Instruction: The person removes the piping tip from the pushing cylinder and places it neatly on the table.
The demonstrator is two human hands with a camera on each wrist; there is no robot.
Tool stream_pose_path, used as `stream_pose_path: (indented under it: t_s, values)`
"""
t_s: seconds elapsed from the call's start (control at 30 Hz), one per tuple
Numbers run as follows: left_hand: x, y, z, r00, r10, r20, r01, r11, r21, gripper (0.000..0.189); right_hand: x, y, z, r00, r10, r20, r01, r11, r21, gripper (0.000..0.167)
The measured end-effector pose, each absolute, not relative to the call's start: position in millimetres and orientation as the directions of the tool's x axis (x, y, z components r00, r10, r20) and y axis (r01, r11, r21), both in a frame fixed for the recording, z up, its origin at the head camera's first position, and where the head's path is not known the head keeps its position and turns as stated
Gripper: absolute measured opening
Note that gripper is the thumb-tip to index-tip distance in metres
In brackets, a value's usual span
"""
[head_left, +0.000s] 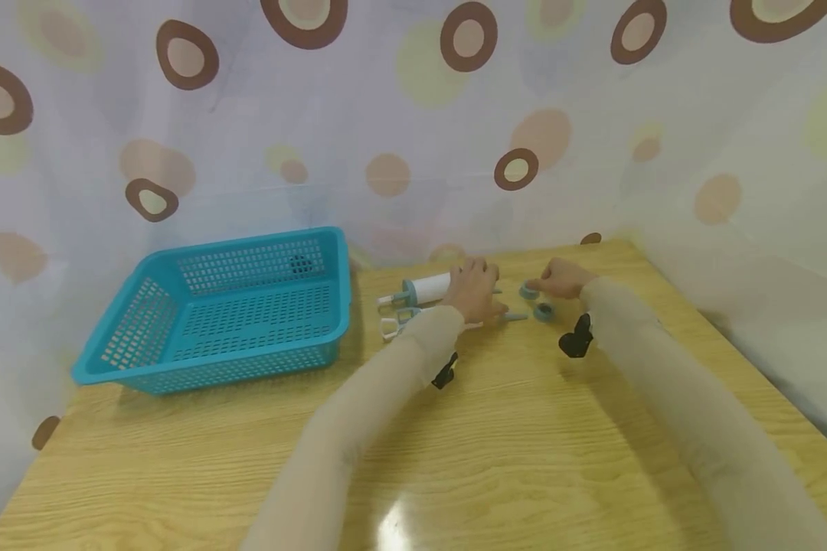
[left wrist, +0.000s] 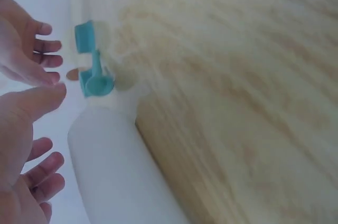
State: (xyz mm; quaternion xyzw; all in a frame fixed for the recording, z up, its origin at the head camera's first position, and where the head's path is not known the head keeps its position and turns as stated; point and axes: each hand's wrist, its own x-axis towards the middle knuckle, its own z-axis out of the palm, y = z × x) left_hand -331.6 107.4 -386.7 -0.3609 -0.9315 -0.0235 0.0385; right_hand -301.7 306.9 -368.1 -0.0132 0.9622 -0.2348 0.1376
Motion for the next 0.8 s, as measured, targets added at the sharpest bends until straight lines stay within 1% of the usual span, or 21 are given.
stream_pose_path:
  t_s: [0.1,0.2,0.27,0.33,0.4,0.53,0.67,0.8]
  values:
    - [-336,102,-381,-0.759,0.647,0.069,0.651,0.757,0.058,0.054,-309,300,-366,-0.966,-0.081,-0.245,0.032,0.904,-0.427,0.044]
    - [-343,94,-374,-0.781,0.622,0.062,0.624,0.773,0.115,0.051,-314,292,-367,-0.979,-0.078,-0.186,0.007,0.909,-0.418,0.039]
    - [-349,86,-367,-0.791,0.607,0.071,0.611,0.780,0.138,0.051,-316,287,-367,-0.990,-0.079,-0.117,-0.020,0.901,-0.433,0.041]
    - [-356,78,-358,-0.803,0.591,0.079,0.596,0.791,0.140,0.051,-319,282,-366,-0.996,-0.085,-0.041,-0.057,0.889,-0.453,0.047]
    - [-362,69,-350,-0.816,0.571,0.090,0.579,0.806,0.127,0.051,-323,278,-365,-0.994,-0.101,0.028,-0.102,0.876,-0.472,0.045]
    - [-374,54,-338,-0.839,0.531,0.120,0.544,0.828,0.137,0.049,-330,269,-361,-0.981,-0.145,0.127,-0.187,0.871,-0.453,0.040]
    - [-379,45,-331,-0.841,0.527,0.122,0.541,0.816,0.205,0.050,-334,263,-355,-0.970,-0.173,0.169,-0.230,0.874,-0.428,0.038]
    - [-376,34,-323,-0.834,0.543,0.097,0.544,0.782,0.305,0.057,-339,258,-350,-0.968,-0.173,0.181,-0.238,0.864,-0.445,0.041]
